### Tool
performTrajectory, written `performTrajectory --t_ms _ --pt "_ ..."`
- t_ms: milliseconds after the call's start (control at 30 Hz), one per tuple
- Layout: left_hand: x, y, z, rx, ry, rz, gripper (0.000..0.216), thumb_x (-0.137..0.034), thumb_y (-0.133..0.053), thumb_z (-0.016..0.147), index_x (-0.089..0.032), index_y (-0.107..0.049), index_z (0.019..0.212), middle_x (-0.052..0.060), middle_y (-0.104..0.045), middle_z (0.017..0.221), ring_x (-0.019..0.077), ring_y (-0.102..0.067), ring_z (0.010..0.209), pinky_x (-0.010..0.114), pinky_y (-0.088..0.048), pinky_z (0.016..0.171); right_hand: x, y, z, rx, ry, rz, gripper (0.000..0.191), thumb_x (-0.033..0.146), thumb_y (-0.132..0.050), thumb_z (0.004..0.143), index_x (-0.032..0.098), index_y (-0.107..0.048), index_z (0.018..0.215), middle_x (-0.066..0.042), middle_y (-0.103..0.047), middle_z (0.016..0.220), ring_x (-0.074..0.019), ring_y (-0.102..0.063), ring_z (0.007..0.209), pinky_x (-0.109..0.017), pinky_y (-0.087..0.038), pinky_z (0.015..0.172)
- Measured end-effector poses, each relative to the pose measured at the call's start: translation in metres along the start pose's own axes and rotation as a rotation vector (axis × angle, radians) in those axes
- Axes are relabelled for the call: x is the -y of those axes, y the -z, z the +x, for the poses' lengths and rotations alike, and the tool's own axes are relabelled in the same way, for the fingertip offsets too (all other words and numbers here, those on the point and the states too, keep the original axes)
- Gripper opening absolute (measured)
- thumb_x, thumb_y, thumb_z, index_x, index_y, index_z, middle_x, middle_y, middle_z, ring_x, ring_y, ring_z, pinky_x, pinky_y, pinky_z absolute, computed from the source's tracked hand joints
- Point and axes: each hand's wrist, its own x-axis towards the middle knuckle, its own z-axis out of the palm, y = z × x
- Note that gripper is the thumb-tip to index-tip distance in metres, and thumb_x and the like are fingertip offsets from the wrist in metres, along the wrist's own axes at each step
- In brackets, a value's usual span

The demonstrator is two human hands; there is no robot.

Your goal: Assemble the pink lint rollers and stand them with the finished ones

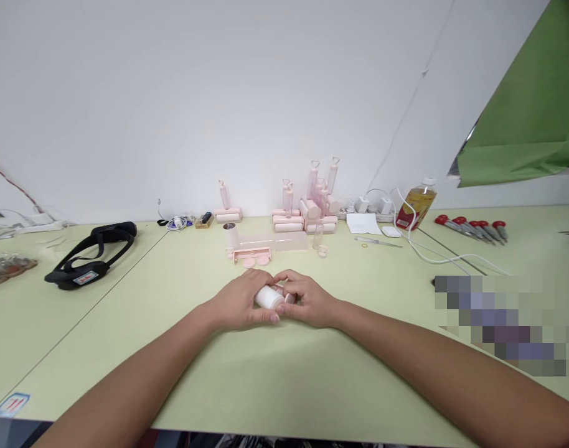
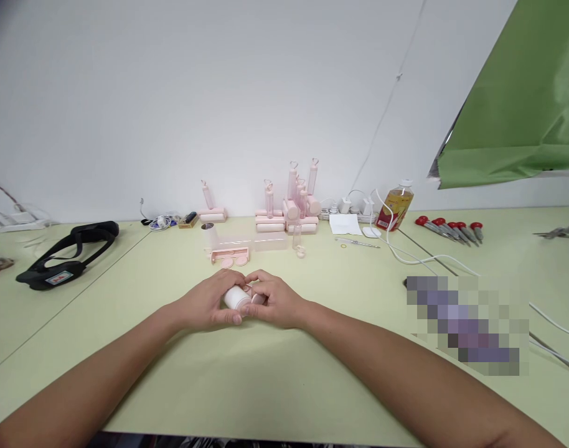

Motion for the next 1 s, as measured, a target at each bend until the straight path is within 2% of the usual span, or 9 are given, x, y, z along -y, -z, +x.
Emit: performTrajectory --t_ms 233,1000 --pt "0.0023 -0.0010 0.0010 0.003 -0.057 0.018 0.057 -0.071 -0.056 0.076 -0.021 -0.060 0.102 0.008 -0.061 0.101 0.0266 -0.052 0.097 0.035 -0.042 0.078 -0.0009 0.0005 -0.0007 0.017 -0.003 0.005 0.040 0.046 -0.068 0.080 0.015 -0.051 0.061 -0.007 -0.054 0.116 -0.0130 -0.058 0.078 -0.027 -0.048 0.066" --pt "0.0010 -0.0006 0.0013 0.003 -0.043 0.008 0.056 -0.070 -0.058 0.074 -0.021 -0.061 0.103 0.007 -0.061 0.100 0.0269 -0.052 0.098 0.035 -0.043 0.078 0.0002 0.0003 -0.0009 0.022 -0.012 -0.007 0.038 0.046 -0.068 0.079 0.015 -0.053 0.062 -0.007 -0.054 0.116 -0.0129 -0.059 0.078 -0.027 -0.048 0.066"
